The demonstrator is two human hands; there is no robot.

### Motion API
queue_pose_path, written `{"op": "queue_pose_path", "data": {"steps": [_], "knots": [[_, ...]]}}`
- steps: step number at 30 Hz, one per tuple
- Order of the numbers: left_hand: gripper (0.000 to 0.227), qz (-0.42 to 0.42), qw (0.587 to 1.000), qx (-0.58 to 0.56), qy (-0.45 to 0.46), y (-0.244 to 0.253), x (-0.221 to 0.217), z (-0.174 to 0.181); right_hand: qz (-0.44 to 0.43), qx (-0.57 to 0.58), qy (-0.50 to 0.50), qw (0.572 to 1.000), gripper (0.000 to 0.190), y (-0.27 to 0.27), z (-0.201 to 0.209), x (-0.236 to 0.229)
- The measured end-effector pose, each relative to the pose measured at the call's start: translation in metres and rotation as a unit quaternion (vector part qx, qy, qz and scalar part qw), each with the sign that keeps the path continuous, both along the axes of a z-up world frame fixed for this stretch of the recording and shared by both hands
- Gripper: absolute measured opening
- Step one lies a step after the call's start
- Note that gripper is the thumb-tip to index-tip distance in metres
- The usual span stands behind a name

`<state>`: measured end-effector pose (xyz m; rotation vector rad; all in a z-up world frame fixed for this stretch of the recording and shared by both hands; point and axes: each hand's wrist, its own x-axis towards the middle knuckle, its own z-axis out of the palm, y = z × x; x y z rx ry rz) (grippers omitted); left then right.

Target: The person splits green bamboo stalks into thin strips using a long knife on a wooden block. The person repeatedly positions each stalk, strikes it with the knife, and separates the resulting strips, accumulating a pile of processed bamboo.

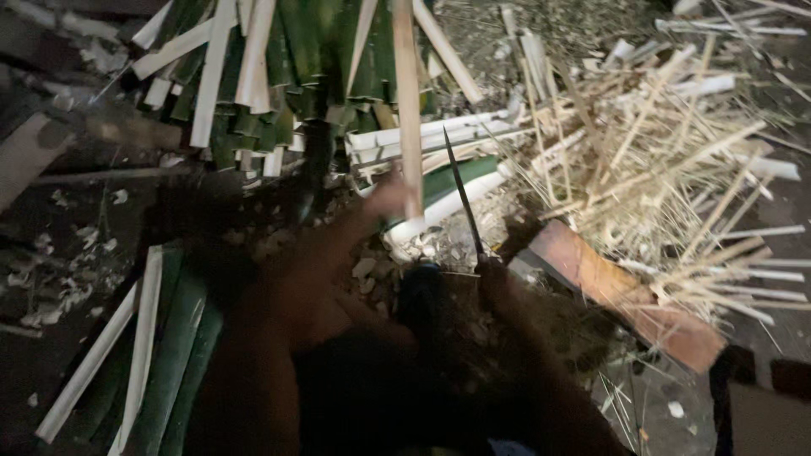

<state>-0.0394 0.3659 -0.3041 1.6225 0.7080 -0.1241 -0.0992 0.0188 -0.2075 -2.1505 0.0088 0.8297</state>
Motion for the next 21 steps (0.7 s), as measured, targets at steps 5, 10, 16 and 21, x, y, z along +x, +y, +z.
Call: {"op": "queue_pose_path", "data": {"steps": [5,10,16,21], "knots": [[0.058,0.123,0.985,0.124,-0.012,0.125,0.036,0.054,0.033,0.127,-0.049,0.99,0.046,0.033,0.018,0.014],[0.047,-0.03,0.986,0.158,0.033,0.119,0.017,0.014,0.042,0.144,-0.104,0.983,0.046,0.04,0.004,0.009],[0.04,-0.206,0.938,0.258,0.109,0.053,0.01,-0.04,0.025,0.053,-0.05,0.997,0.045,0.034,-0.013,0.008],[0.058,-0.204,0.854,0.477,0.043,0.017,0.007,-0.062,0.043,-0.015,-0.089,0.995,0.045,0.032,-0.037,0.021]]}}
